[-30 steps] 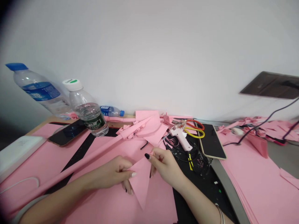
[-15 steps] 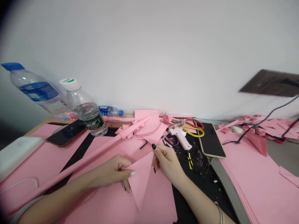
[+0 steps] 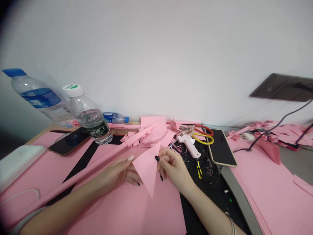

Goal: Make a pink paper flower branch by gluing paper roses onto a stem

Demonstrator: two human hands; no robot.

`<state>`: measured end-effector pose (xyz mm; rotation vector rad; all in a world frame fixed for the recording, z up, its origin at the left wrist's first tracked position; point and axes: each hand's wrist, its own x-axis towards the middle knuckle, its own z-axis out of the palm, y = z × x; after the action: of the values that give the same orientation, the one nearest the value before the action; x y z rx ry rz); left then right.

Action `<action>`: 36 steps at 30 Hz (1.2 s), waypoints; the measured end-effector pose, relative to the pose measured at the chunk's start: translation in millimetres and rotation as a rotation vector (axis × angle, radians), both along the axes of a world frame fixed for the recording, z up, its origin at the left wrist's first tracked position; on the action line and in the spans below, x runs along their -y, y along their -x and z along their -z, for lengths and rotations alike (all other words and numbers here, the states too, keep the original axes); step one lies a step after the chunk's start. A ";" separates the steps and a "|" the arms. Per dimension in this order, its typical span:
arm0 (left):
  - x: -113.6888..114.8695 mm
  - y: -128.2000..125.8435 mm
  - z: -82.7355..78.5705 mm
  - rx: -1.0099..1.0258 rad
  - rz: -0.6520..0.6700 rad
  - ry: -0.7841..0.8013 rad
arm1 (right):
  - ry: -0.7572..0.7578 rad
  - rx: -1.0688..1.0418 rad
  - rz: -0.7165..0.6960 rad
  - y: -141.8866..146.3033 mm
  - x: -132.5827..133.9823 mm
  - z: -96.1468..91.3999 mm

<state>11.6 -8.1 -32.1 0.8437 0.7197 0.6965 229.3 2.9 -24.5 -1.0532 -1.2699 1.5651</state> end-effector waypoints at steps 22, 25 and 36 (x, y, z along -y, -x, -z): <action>9.0 -3.8 -18.8 -0.234 0.136 -0.278 | 0.024 -0.137 -0.300 2.7 3.8 0.0; 9.9 -1.8 -15.4 -0.309 0.163 -0.269 | 0.011 -0.183 -0.304 0.8 5.2 1.6; 8.5 -0.9 -10.1 -0.561 -0.031 -0.484 | 0.020 -0.046 -0.246 1.9 4.5 -4.5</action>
<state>12.5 -16.6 -22.0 1.5081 1.0861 0.6761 227.4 -1.6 -20.0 -0.8937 -1.3962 1.7788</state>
